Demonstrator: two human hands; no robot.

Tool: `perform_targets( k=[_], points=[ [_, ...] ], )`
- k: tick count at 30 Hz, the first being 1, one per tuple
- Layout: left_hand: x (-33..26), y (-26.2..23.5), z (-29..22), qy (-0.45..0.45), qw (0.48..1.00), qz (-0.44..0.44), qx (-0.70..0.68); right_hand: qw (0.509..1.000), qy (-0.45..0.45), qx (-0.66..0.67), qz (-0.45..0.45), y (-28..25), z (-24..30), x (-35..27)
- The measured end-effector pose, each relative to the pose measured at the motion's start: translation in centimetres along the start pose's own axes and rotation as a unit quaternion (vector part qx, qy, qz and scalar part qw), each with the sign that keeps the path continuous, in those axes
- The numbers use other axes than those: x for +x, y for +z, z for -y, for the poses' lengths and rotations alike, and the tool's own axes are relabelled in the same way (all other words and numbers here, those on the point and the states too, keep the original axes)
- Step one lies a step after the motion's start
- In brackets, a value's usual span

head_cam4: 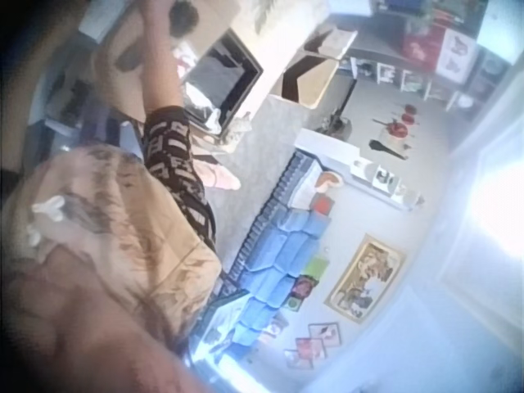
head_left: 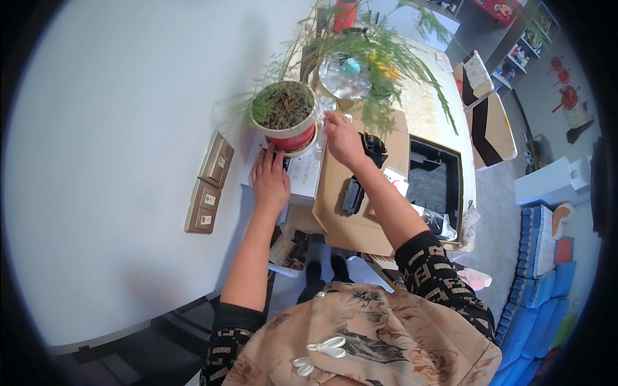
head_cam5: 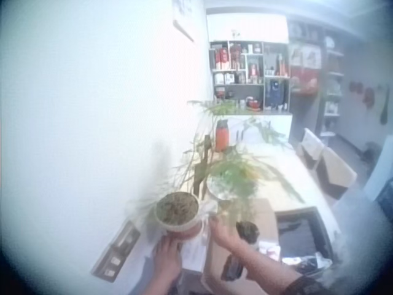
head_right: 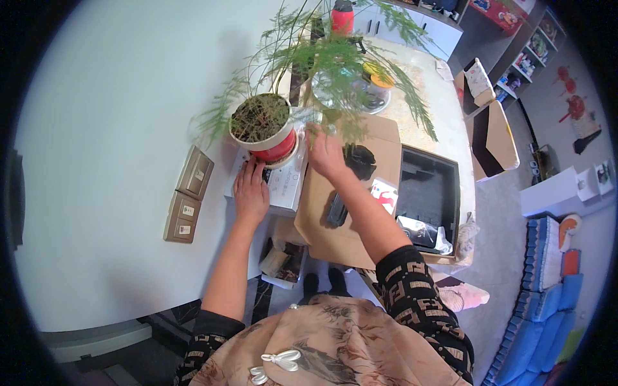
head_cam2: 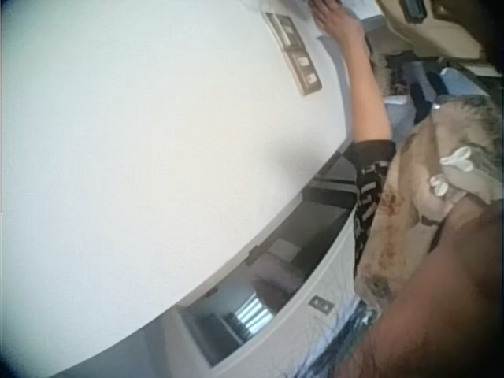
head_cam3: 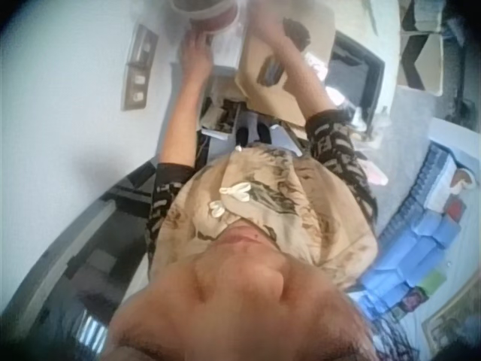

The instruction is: The person cleans a countertop and a water dispenser using a cloth, then walks to a storage area and rummages through bags and boxes. The person wipes the countertop and dispenser surfaces, discards debris into a bucket, and searches through stored items without a clear final placement.

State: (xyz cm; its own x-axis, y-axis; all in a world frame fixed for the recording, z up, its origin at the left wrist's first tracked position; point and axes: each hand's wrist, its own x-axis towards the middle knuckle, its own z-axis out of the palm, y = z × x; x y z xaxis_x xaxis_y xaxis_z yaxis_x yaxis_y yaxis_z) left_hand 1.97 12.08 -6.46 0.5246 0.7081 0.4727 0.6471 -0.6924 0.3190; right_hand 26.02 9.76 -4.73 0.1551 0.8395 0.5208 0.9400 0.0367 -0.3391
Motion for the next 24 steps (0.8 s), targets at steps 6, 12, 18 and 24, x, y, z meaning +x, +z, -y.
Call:
perform_targets(
  k=[6,12,18,24],
  points=[
    [0.1,-0.5,-0.3,-0.004,1.000,0.009,0.002,0.991,-0.020,0.069,0.110,2.0,-3.7,6.8],
    [0.1,-0.9,-0.8,-0.003,1.000,0.003,0.014,0.943,-0.004,0.201,0.264,6.4,-5.4,12.5],
    [0.1,-0.9,-0.9,0.001,1.000,0.000,0.013,0.890,0.053,0.262,0.370,9.9,-7.8,14.7],
    [0.2,-0.8,-1.0,-0.011,1.000,0.002,0.013,0.955,-0.229,0.154,0.109,6.7,-9.0,9.7]
  ],
)
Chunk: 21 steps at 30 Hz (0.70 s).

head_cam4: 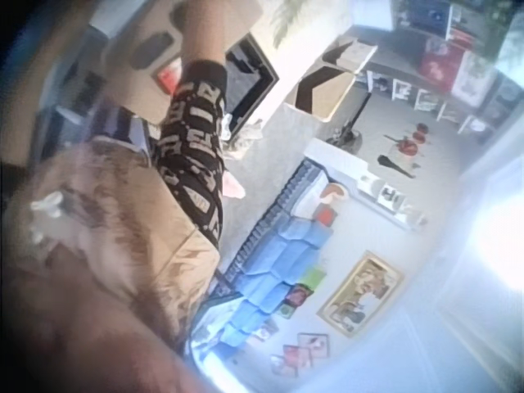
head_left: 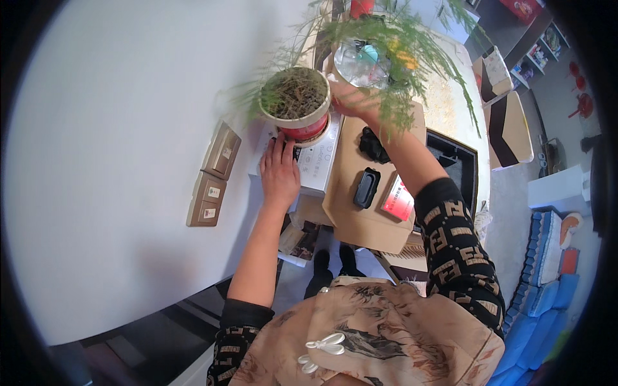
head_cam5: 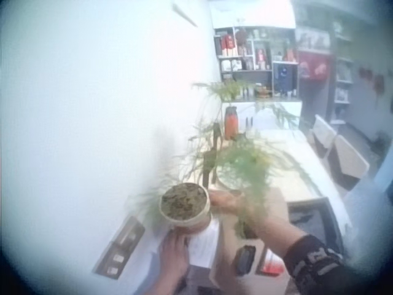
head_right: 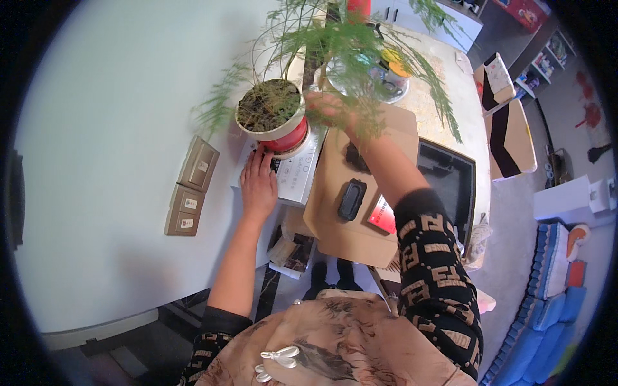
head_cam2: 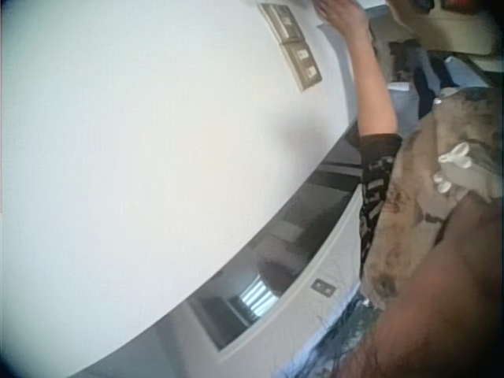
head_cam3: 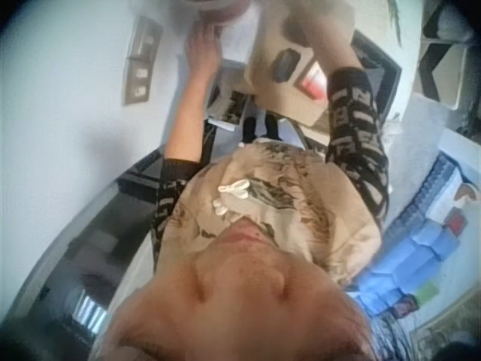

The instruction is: The person cleans a countertop and a water dispenser using a cloth, then walks to a storage area and rummages through bags and boxes. The person wipes the countertop and dispenser surfaces, discards debris into a bucket, and searches through stored items without a clear final placement.

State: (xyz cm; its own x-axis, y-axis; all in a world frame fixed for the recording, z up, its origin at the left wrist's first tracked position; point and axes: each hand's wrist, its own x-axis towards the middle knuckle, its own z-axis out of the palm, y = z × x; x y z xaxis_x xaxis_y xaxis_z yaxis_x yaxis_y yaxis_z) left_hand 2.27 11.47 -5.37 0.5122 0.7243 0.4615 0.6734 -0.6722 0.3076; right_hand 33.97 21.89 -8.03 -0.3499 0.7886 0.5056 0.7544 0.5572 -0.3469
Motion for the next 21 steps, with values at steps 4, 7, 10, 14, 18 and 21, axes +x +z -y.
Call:
perform_targets(
  k=[4,7,10,14,18,21],
  points=[
    [0.0,-0.2,-0.2,-0.015,1.000,0.005,-0.002,0.986,0.044,-0.153,0.040,-2.1,7.2,-4.3],
    [-0.1,-0.1,-0.1,-0.021,1.000,0.014,-0.007,0.977,0.161,-0.138,-0.033,-2.0,14.0,-5.8],
    [0.0,0.1,0.0,-0.028,0.999,0.009,-0.022,0.971,0.148,-0.184,-0.022,-2.6,19.5,-6.7],
    [0.0,0.0,0.1,-0.077,0.982,-0.071,-0.158,0.986,0.121,-0.115,0.032,-2.7,24.2,-7.7],
    [-0.8,-1.7,0.6,-0.091,0.972,-0.148,-0.161,0.986,0.160,-0.046,0.010,-3.4,26.0,-8.8],
    [-1.6,-3.2,0.9,-0.076,0.989,-0.095,-0.081,0.980,0.191,-0.049,-0.026,-3.9,26.8,-9.6]
  ],
)
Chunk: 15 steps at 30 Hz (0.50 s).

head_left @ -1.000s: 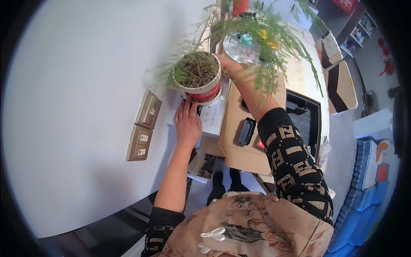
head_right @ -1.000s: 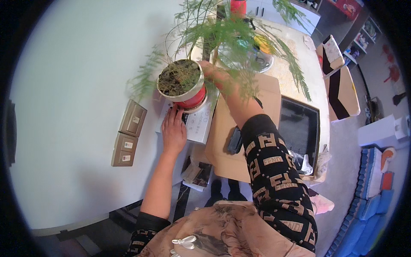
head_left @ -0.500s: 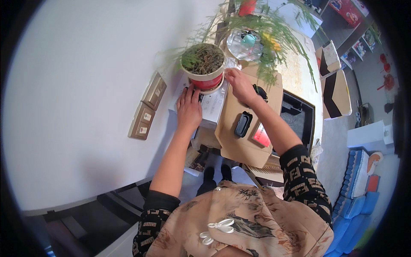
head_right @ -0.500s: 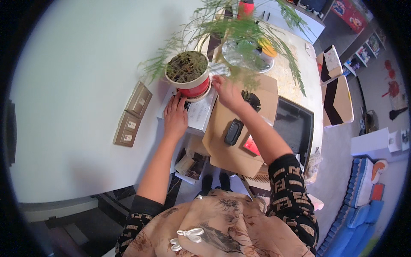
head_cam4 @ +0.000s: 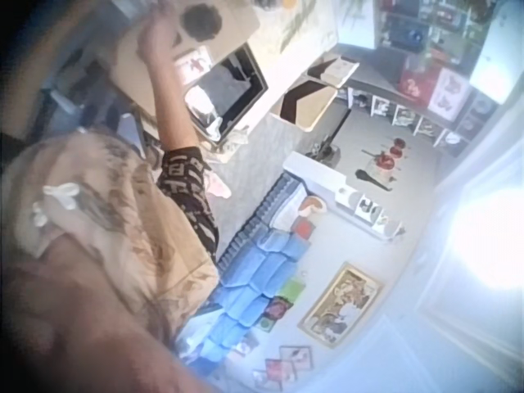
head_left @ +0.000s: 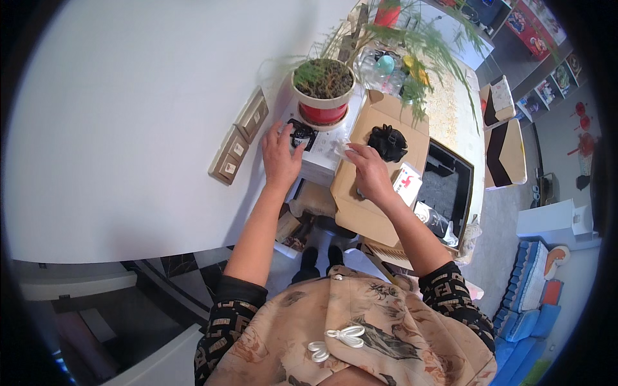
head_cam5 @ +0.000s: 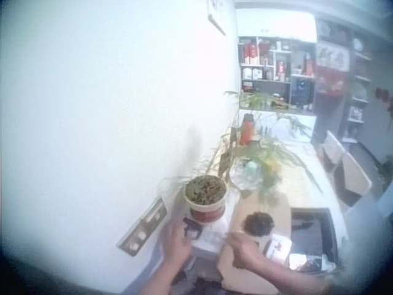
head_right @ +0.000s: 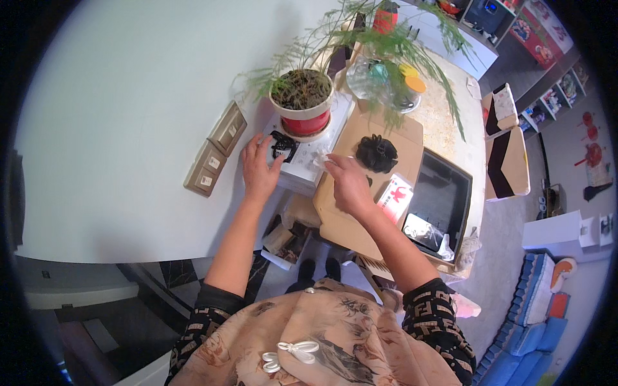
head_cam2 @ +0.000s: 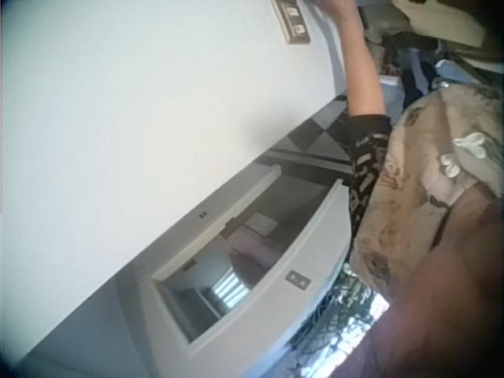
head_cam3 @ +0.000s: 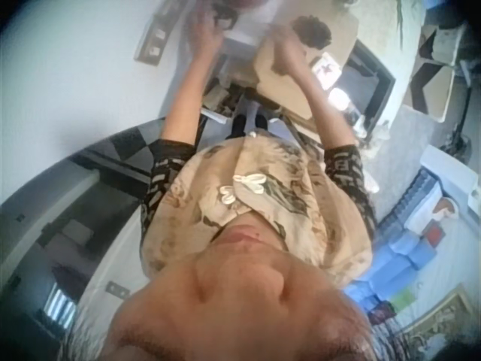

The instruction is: The person cleans a countertop and a water dispenser using a cloth, then walks to a storage area and rummages through bags and boxes. The person wipes the countertop and dispenser surfaces, discards debris into a bucket, and searches through stored items without a clear final placement.

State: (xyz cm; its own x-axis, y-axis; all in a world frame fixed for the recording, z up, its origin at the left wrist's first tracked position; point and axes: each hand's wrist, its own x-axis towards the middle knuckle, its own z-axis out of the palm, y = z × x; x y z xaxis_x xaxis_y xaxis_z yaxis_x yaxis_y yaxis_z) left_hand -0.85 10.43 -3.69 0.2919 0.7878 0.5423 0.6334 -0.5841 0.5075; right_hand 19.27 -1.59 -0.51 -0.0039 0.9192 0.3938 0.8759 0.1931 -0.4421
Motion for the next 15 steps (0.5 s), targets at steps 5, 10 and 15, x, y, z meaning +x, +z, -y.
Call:
perform_targets(
  k=[5,10,15],
  points=[
    [1.0,-0.1,-0.2,0.022,0.994,0.104,0.032,0.999,-0.025,-0.011,-0.020,-0.1,0.3,-0.3],
    [2.6,0.6,0.0,0.010,0.990,0.130,0.054,0.998,-0.044,-0.043,0.003,0.9,0.4,0.3],
    [4.1,0.8,0.3,0.049,0.985,0.138,0.092,0.997,-0.047,-0.054,0.007,1.3,0.3,0.1]
  ],
)
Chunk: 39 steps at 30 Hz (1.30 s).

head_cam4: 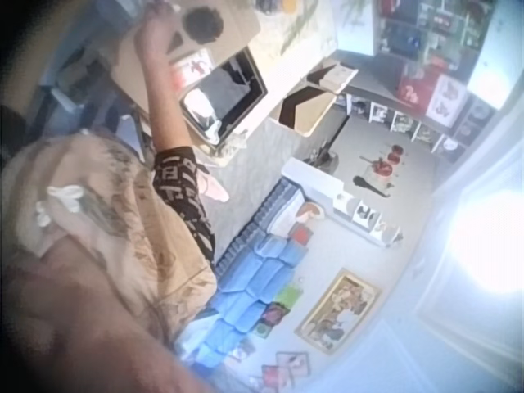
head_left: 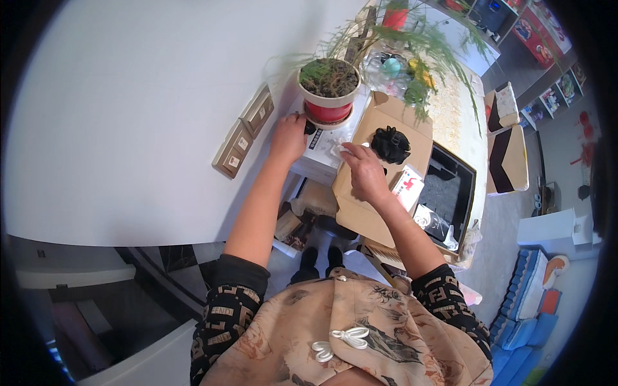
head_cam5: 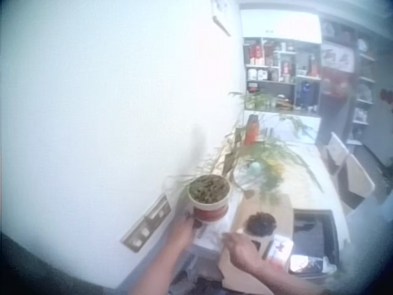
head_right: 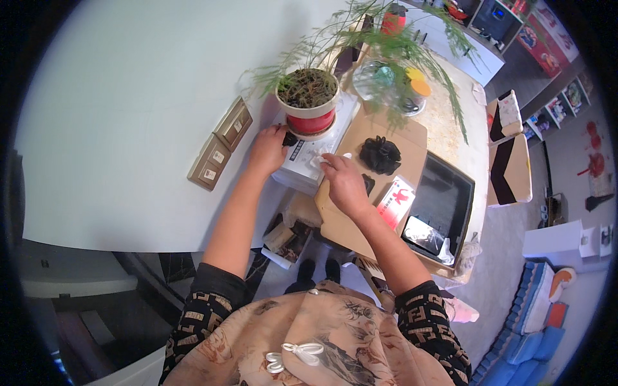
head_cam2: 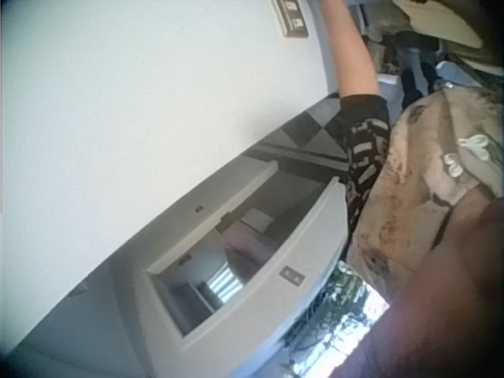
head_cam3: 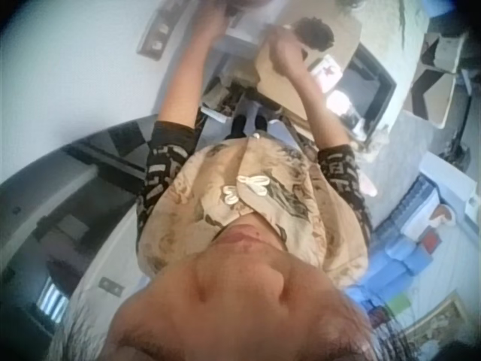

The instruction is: The person cleans a countertop and a water dispenser using a cloth, then walks to a storage area and rummages through bags and boxes. The person wipes the countertop and dispenser surfaces, discards debris into a bucket, and searches through stored items without a clear final placement.

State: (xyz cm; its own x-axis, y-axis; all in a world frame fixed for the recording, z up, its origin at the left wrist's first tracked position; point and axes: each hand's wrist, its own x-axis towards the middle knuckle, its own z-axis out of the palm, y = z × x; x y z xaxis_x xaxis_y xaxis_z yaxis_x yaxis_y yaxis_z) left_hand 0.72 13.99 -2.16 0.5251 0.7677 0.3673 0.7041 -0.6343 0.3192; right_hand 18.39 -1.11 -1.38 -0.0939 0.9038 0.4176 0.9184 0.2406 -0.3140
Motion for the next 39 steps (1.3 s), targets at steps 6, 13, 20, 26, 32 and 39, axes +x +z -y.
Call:
perform_targets(
  k=[6,13,20,26,32,39],
  points=[
    [0.3,0.2,0.1,0.016,0.996,0.054,0.067,1.000,-0.009,-0.005,-0.008,-0.2,0.2,0.1],
    [0.1,2.3,-0.1,-0.024,0.997,0.018,0.073,1.000,-0.022,-0.006,0.003,-0.2,0.6,0.4],
    [-1.6,1.1,2.1,-0.057,0.994,-0.081,-0.048,0.997,-0.052,-0.011,0.053,0.0,1.1,0.9],
    [-6.0,-1.0,0.4,-0.051,0.957,-0.184,-0.218,0.995,-0.030,-0.007,0.091,0.5,1.6,2.1],
    [-14.5,-1.9,-1.6,-0.266,0.875,-0.073,-0.397,0.995,-0.064,-0.007,0.077,4.2,2.4,5.0],
    [-20.1,-1.4,-0.9,-0.277,0.834,-0.056,-0.473,0.998,-0.035,-0.029,0.037,9.8,6.3,10.8]
  ],
)
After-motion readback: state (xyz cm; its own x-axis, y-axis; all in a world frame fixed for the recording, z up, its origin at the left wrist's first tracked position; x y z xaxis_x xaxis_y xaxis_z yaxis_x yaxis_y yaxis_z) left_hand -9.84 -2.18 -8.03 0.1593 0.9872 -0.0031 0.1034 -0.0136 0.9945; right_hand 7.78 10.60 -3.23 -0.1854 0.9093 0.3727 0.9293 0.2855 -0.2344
